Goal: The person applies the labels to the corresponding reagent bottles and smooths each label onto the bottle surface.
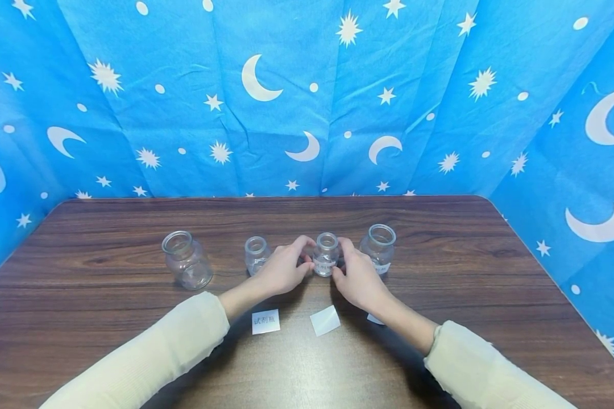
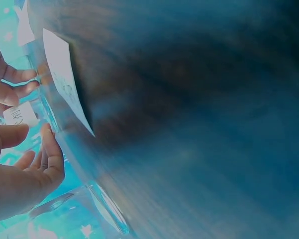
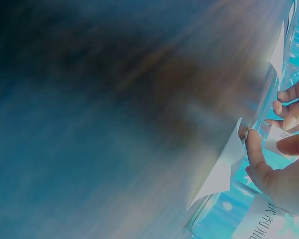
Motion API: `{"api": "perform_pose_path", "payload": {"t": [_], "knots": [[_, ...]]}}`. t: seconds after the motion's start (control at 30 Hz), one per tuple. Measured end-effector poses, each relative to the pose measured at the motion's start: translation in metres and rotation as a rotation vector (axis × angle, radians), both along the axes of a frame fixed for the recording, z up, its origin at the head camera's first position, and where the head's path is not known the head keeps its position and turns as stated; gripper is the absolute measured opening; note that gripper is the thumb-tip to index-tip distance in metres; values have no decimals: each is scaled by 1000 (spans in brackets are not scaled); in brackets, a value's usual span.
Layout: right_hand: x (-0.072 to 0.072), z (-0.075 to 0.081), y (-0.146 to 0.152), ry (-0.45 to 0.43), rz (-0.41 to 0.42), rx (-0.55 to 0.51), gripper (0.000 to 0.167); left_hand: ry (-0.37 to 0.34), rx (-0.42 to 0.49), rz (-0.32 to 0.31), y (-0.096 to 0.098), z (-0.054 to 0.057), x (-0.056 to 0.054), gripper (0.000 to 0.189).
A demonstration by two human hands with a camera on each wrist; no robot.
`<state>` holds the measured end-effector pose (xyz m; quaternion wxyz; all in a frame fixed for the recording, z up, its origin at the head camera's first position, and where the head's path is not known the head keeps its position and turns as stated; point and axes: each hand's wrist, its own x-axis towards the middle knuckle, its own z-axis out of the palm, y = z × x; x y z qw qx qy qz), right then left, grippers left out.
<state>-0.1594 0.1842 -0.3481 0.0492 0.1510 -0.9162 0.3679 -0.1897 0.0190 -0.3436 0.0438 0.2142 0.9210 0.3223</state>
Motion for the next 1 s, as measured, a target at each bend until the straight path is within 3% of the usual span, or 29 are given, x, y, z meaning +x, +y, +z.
{"api": "perform_pose_path", "payload": {"t": [0.37,0.77,1.0], "knots": [[0,-1,2,26,-8,25,45,-51,22,-7,-2,1,0,34],[-2,-2,0,13,-10,47,49,-3,-26,-4,0,-2,-1,32],[-2,-3,-1,27,-23,59,49,-11,-29,-8,1,-3,-2,31]]}}
